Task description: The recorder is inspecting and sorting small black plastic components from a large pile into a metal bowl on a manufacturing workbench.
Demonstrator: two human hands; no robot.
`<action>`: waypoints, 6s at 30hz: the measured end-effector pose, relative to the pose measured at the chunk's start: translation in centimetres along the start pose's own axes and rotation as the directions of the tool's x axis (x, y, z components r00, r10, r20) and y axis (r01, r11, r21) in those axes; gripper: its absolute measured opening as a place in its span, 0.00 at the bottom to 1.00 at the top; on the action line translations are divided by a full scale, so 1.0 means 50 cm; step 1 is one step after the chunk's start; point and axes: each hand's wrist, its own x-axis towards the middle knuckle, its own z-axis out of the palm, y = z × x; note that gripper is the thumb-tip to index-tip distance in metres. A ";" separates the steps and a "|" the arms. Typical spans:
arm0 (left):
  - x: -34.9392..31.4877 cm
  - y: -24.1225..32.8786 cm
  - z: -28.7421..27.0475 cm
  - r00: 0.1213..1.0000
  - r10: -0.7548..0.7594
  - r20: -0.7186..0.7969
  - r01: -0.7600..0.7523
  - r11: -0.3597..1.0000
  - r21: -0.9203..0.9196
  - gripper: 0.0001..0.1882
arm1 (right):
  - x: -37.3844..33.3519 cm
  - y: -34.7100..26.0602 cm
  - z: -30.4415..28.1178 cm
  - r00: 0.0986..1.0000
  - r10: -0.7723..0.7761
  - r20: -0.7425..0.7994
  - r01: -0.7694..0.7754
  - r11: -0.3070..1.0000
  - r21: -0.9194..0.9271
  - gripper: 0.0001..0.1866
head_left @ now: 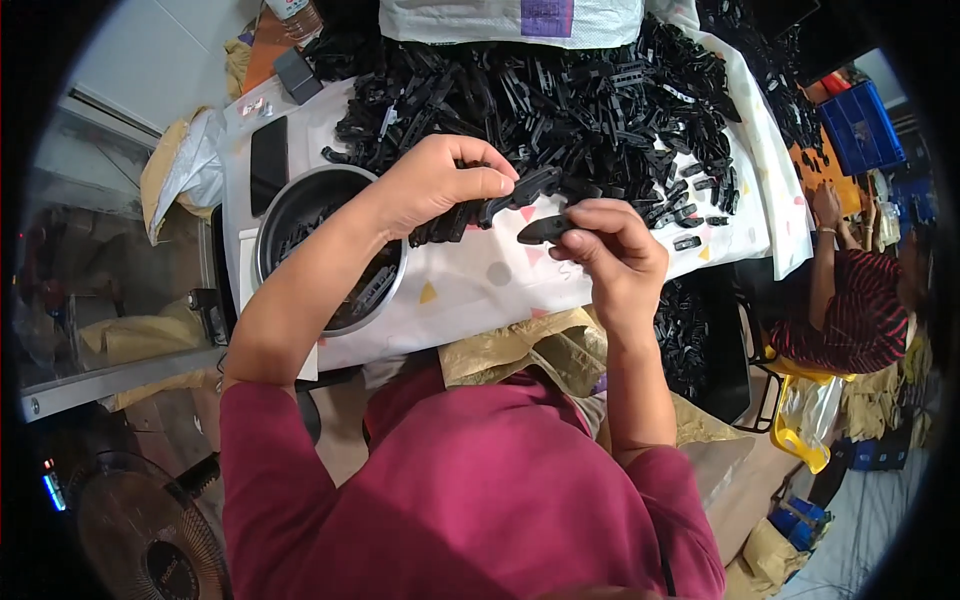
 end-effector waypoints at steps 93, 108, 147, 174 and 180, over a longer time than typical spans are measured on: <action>-0.060 -0.035 0.134 0.882 0.324 -0.342 -0.453 0.782 -0.427 0.19 | -0.032 0.028 0.055 0.916 -0.394 -0.068 0.339 0.855 -0.392 0.13; -0.085 -0.039 0.109 0.758 0.621 -0.200 -0.642 0.764 -0.063 0.16 | -0.024 -0.030 0.046 0.948 -0.304 0.093 0.304 0.782 -0.544 0.21; 0.001 -0.094 0.007 0.974 -0.065 -0.219 -0.018 0.934 -0.358 0.05 | 0.045 0.082 0.043 0.904 0.428 -0.010 -0.407 0.866 0.292 0.13; -0.063 -0.059 0.105 0.769 0.576 -0.279 -0.591 0.806 0.033 0.16 | -0.021 0.036 0.046 0.979 -0.201 -0.030 0.185 0.942 -0.280 0.13; -0.080 -0.066 0.094 0.839 0.463 -0.284 -0.517 0.841 -0.157 0.17 | -0.018 -0.007 0.059 0.984 -0.171 0.051 0.174 0.855 -0.488 0.22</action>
